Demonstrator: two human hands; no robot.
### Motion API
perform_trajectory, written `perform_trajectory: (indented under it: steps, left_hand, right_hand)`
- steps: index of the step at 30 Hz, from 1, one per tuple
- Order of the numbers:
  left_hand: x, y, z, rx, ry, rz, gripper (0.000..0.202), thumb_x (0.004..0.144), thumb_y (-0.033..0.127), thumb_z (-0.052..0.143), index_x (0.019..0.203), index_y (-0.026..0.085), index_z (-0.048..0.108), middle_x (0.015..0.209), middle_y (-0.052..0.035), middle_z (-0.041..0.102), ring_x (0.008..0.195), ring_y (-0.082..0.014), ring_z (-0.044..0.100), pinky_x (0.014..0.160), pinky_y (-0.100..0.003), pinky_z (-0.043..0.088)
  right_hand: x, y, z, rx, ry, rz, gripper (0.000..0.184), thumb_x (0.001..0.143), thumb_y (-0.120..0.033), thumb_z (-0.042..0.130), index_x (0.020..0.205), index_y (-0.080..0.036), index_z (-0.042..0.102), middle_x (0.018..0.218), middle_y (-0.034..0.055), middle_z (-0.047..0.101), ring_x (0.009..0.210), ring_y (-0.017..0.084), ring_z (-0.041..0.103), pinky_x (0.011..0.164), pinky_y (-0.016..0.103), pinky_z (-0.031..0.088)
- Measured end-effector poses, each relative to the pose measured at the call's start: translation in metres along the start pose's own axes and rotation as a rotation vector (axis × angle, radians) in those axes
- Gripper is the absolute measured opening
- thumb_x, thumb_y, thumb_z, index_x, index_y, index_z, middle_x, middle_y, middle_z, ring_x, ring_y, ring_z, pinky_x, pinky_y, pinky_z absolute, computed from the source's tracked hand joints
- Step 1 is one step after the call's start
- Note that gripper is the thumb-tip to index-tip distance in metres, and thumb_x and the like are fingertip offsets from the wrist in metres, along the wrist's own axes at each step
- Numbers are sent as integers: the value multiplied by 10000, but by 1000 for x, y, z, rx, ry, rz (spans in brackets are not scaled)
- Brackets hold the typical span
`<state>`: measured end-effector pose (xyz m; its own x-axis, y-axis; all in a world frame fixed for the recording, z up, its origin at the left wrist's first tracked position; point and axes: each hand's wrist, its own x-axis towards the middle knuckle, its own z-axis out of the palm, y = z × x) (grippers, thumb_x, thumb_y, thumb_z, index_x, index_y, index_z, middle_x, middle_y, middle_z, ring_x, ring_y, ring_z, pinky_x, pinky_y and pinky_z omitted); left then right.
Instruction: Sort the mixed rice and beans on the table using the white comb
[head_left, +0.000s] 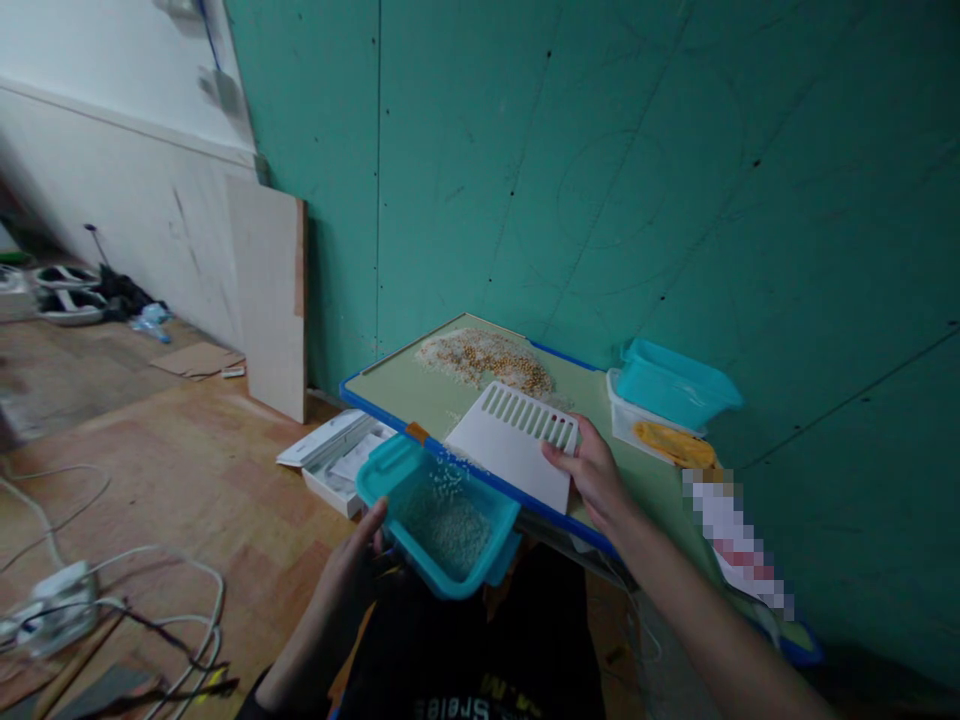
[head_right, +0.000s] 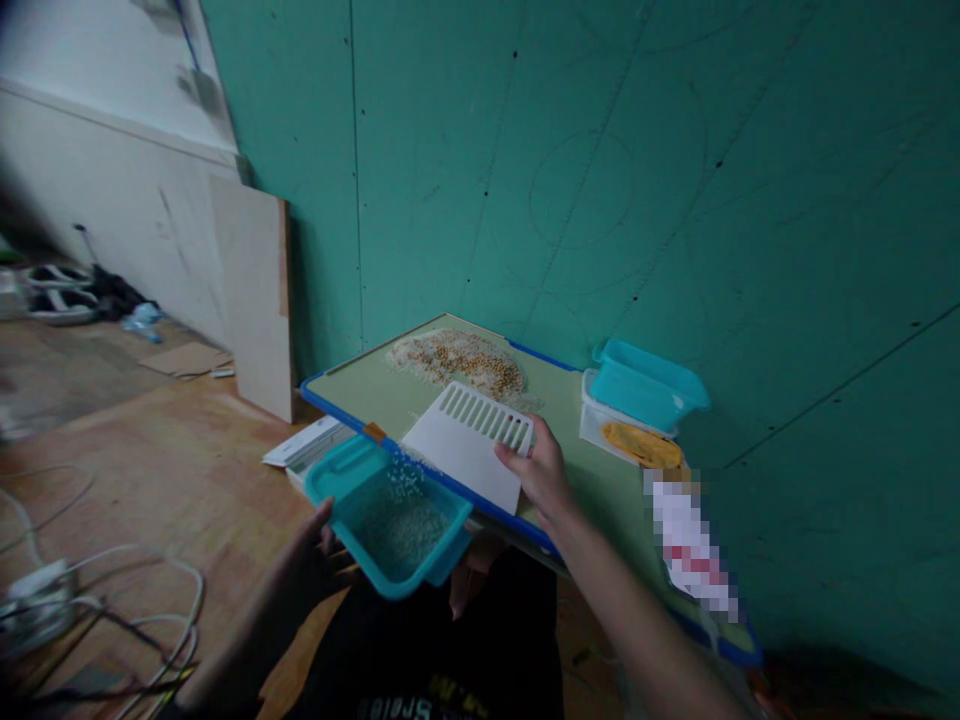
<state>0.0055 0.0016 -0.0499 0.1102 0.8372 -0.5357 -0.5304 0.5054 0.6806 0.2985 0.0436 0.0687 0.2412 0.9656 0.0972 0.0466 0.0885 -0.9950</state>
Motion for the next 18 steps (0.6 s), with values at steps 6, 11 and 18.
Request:
perform_trajectory:
  steps: [6, 11, 18]
  left_hand:
    - [-3, 5, 3, 18, 49, -8, 582, 596, 665, 827, 477, 226, 465, 590, -49, 642, 656, -251, 683, 621, -363, 538]
    - [-15, 13, 11, 23, 115, 22, 572, 629, 660, 806, 512, 242, 434, 548, -28, 610, 626, -240, 663, 582, -346, 511]
    - [-21, 21, 12, 15, 152, 42, 565, 600, 648, 826, 531, 252, 430, 559, -41, 612, 660, -268, 671, 622, -377, 525]
  right_hand:
    - [5, -3, 6, 9, 3, -83, 591, 614, -334, 857, 1125, -239, 575, 991, 25, 734, 890, 234, 684, 810, 361, 536]
    - [47, 5, 15, -40, 133, -172, 631, 588, -380, 820, 1138, -235, 546, 1018, 54, 727, 871, 257, 692, 799, 409, 553]
    - [67, 15, 29, -139, 126, -174, 583, 548, -347, 810, 1066, -229, 569, 985, 43, 723, 882, 248, 679, 844, 406, 540]
